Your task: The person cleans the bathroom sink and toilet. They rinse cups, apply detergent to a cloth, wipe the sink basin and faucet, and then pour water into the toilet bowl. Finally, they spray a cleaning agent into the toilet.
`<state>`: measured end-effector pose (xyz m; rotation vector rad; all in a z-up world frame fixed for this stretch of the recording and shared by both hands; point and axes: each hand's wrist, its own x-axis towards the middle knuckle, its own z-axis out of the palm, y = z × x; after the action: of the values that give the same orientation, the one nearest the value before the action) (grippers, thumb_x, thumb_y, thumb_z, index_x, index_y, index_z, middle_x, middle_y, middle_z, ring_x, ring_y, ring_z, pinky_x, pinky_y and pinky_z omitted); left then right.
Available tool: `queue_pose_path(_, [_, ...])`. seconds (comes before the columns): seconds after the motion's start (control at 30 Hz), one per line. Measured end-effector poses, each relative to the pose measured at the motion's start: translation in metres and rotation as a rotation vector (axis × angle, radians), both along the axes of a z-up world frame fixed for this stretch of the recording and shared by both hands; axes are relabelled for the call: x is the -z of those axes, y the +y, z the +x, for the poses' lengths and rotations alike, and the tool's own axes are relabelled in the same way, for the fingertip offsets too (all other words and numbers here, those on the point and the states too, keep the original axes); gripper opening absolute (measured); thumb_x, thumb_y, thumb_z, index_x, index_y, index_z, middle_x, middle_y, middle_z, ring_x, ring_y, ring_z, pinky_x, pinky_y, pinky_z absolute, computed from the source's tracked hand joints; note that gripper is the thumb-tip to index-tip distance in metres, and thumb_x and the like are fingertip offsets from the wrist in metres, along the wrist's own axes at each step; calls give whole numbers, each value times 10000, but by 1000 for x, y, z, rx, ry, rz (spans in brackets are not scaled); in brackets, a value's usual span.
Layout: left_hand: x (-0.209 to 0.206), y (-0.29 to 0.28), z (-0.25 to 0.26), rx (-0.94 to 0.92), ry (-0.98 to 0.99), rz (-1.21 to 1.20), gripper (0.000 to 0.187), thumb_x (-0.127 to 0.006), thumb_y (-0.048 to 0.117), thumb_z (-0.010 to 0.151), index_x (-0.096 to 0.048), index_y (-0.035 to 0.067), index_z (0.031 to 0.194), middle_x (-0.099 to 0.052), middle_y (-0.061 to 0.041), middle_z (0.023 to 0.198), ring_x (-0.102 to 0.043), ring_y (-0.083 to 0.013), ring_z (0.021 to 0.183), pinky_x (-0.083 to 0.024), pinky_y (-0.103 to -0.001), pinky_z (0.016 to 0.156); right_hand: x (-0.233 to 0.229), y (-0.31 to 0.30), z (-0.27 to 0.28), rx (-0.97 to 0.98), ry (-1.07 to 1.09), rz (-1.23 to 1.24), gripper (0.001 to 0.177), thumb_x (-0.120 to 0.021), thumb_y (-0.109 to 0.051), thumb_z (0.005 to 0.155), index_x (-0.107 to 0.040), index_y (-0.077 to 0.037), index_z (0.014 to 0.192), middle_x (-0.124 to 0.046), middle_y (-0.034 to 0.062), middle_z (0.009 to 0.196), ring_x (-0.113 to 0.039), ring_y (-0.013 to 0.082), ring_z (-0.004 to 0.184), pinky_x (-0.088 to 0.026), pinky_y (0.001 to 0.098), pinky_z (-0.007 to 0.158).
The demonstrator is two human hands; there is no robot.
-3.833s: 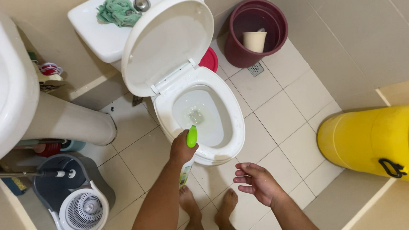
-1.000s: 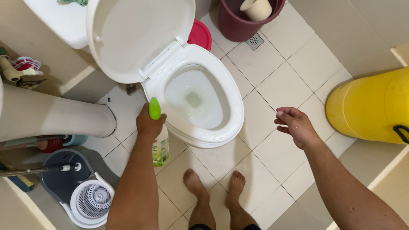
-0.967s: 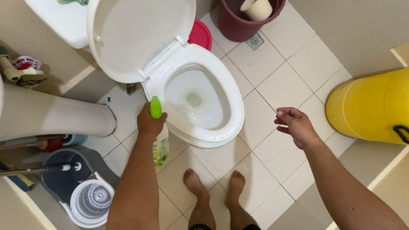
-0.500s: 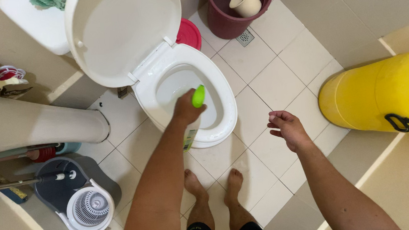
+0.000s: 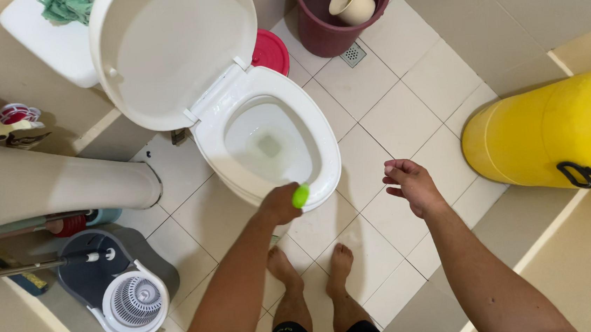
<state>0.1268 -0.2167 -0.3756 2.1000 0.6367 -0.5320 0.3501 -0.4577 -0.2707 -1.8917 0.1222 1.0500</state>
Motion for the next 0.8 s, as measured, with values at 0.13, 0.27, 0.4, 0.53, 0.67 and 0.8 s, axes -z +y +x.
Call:
queue_pose_path(0.13, [-33,45,-23,-402,-353,264,662,-827,201,766,-562,65,1358,-654,-194,1277,-624,-391,1162,-510,-461,990,-5,3,-1,-19,11,1,286,-637,-204,984,-644,-47,1223,-670,56,1094,-658,190,1045,-575,392,897])
queue_pose_path(0.27, [-107,100,-15,-580,-828,526,560,-803,96,811,-559,24,1310,-647,-209,1185,-635,-429,1089,-540,-495,910,-4,10,-5,-57,10,-61,291,-623,-219,989,-639,-63,1234,-667,51,1122,-652,180,1080,-567,386,914])
queue_pose_path(0.4, [-170,131,10,-562,-938,667,546,-762,21,803,-534,34,1299,-626,-203,1199,-615,-445,1094,-528,-504,914,12,17,-9,-93,26,-86,299,-607,-233,998,-644,-58,1238,-664,47,1130,-644,191,1076,-567,388,908])
queue_pose_path(0.53, [-199,139,32,-434,-727,613,470,-750,36,796,-548,47,1220,-629,-198,1198,-614,-443,1109,-505,-520,918,33,23,-14,-110,79,-39,311,-636,-227,974,-641,-44,1226,-664,61,1119,-655,208,1059,-572,396,892])
queue_pose_path(0.67, [-204,133,30,-565,-752,610,512,-748,52,786,-563,39,1263,-627,-221,1216,-605,-444,1074,-497,-521,891,39,32,-8,-211,117,-27,312,-642,-232,965,-645,-69,1231,-662,52,1135,-642,196,1055,-568,387,879])
queue_pose_path(0.8, [-186,123,4,-932,-658,653,404,-801,138,853,-587,36,1180,-677,-203,1106,-651,-411,1050,-522,-489,900,38,42,9,-328,132,-7,314,-640,-238,960,-652,-79,1230,-670,42,1135,-651,179,1046,-571,365,868])
